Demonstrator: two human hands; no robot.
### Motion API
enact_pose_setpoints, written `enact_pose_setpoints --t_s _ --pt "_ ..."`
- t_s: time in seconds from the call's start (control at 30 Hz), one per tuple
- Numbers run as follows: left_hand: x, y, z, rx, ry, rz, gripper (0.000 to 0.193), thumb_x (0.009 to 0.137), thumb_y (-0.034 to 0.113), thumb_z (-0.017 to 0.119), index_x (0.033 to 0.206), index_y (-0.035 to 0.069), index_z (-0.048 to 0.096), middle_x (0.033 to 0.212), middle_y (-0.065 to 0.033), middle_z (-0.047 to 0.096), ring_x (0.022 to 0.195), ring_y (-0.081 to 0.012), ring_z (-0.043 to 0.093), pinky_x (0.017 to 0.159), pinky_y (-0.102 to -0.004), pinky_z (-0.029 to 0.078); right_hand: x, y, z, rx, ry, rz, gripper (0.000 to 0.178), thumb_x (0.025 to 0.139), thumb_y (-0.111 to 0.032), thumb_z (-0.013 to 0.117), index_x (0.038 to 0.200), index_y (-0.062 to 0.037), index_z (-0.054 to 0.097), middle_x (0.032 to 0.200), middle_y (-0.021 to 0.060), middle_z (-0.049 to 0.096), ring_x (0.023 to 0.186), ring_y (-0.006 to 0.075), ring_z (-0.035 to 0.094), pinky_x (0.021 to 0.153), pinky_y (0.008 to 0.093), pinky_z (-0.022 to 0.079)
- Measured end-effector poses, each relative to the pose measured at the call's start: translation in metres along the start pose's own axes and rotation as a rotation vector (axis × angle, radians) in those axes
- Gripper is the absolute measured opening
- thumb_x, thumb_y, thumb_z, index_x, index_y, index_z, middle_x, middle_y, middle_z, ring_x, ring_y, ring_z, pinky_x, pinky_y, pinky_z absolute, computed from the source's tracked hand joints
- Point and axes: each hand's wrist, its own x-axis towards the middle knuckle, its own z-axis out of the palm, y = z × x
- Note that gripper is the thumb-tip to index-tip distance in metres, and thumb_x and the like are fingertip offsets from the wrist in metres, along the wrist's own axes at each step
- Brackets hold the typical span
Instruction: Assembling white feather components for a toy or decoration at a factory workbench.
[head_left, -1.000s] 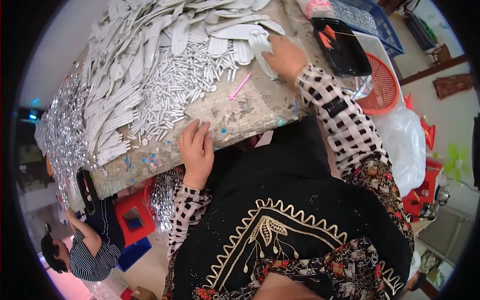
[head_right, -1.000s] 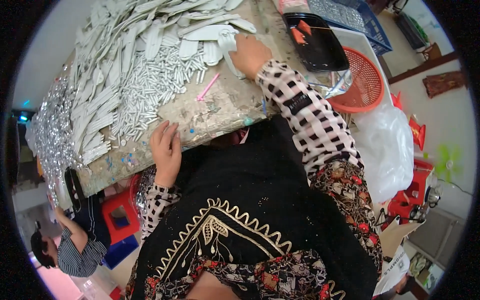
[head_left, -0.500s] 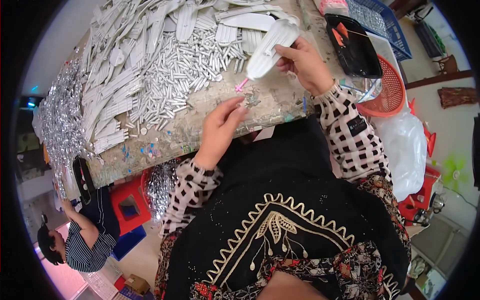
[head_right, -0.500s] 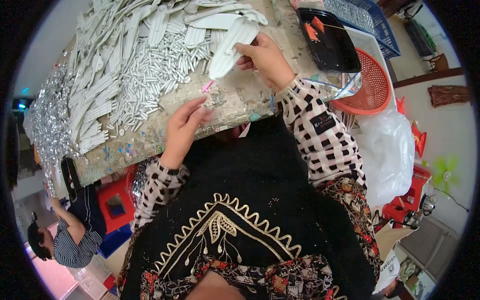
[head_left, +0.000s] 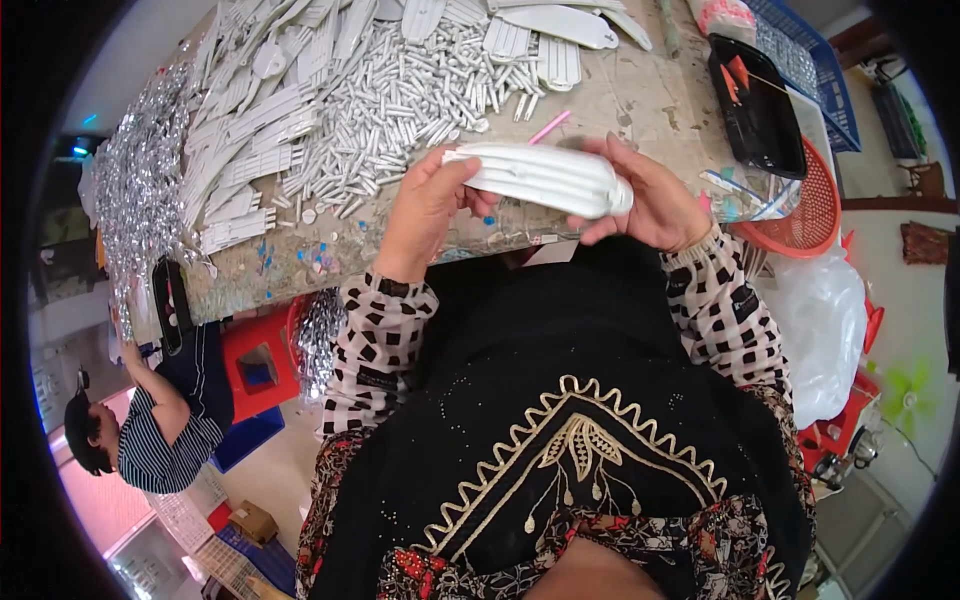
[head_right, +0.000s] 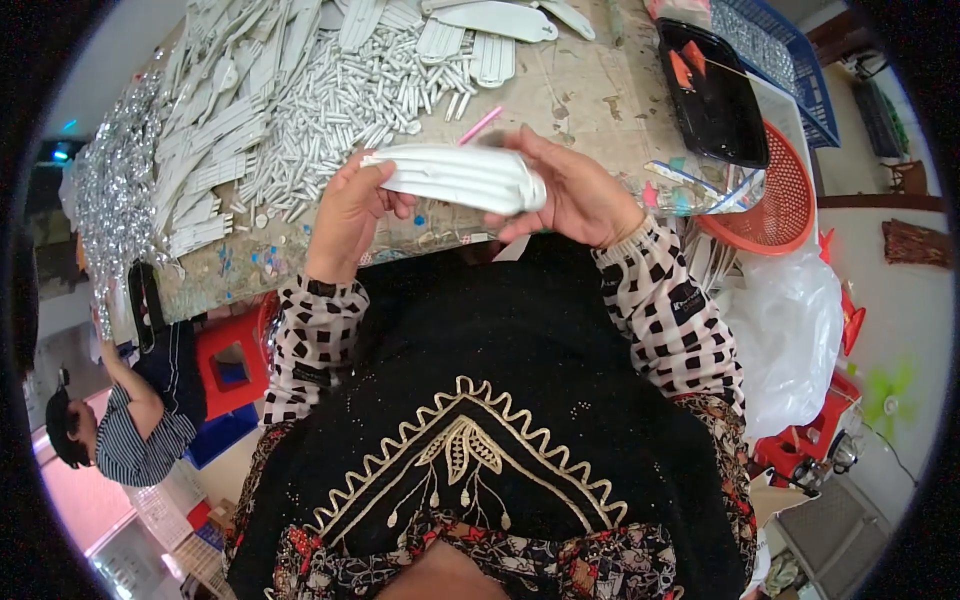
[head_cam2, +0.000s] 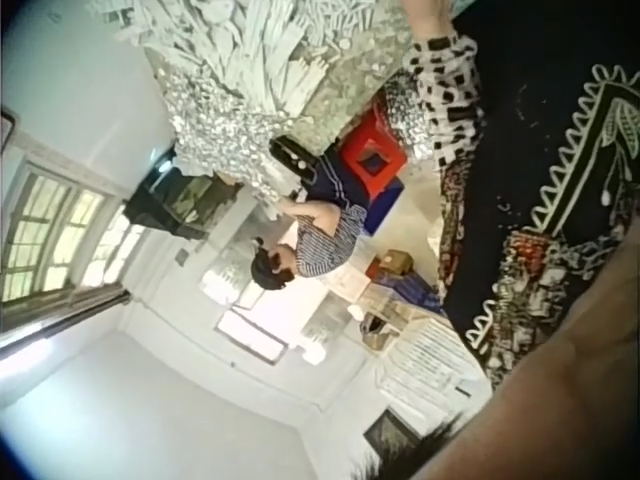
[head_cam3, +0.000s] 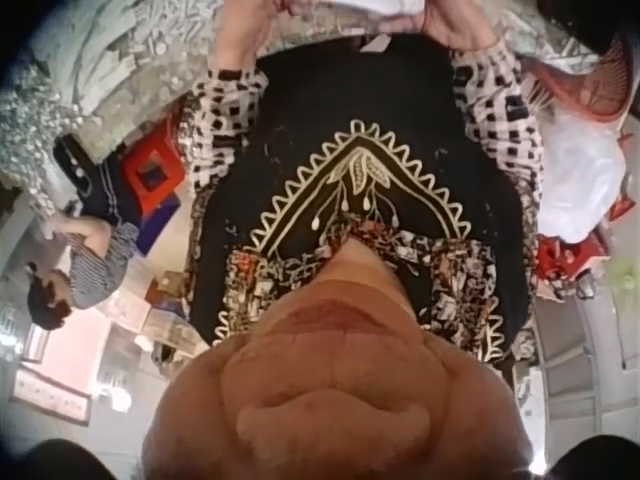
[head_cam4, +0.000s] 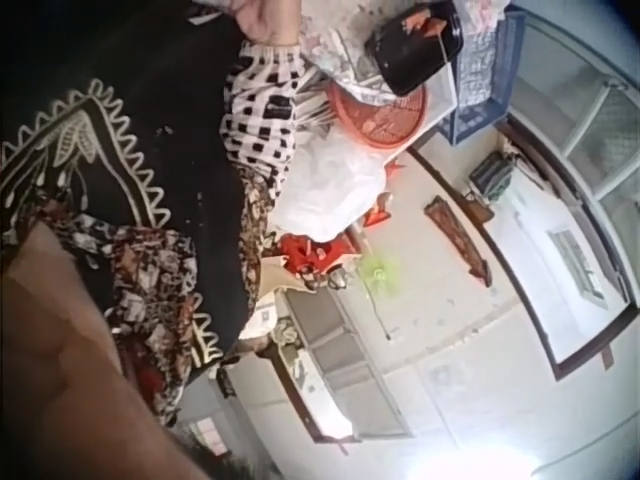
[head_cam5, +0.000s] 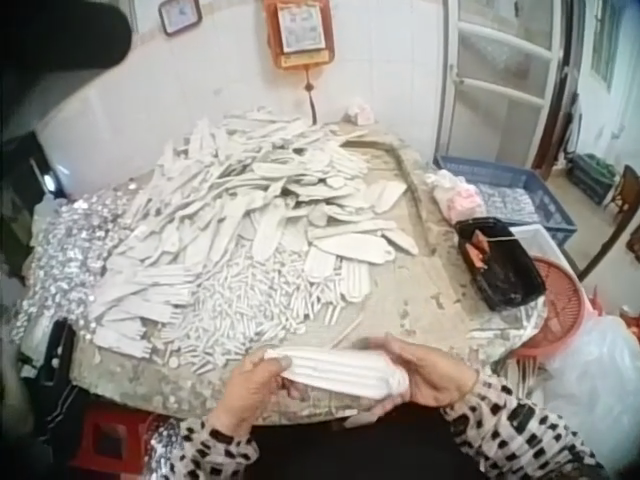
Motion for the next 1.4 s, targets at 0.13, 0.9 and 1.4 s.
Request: enact_pose_setpoints --t_s 0.13,0.9,1.4 --pt "-0.008 0.004 -0.004 0.302 -0.075 -0.114 0.014 0.091 0.013 0.058 0.098 0.0 0.06 0.08 -0.0058 0.064 0.061 -0.0115 0.058 0.057 -0.0241 0.048 0.001 0.013 0.015 -0.238 -0.15 0.234 0.051 0.101 -0.034 0.04 0.139 -0.0003 0.032 0.109 0.0213 0.061 0.079 0.0224 0.067 0.061 0.0301 0.06" --pt "-0.028 -0.023 -0.03 -0.673 -0.003 -0.033 0.055 0.092 0.039 0.058 0.132 0.004 0.045 0.109 -0.0169 0.061 0.11 -0.0358 0.056 0.103 -0.0563 0.039 0.072 0.008 0.02 -1.707 0.344 -0.518 0.029 0.091 -0.027 0.06 0.106 -0.0032 0.062 0.094 0.0145 0.062 0.077 0.028 0.061 0.069 0.0354 0.049" --pt "-0.048 0.01 -0.064 0.031 0.246 0.175 0.043 0.092 0.018 0.063 0.131 0.004 0.05 0.115 -0.0072 0.062 0.095 -0.0156 0.06 0.086 -0.0304 0.048 0.012 0.027 0.045 -0.746 0.132 -0.022 0.052 0.095 -0.024 0.047 0.141 -0.0025 0.036 0.111 0.0129 0.061 0.084 0.0157 0.064 0.071 0.0263 0.053"
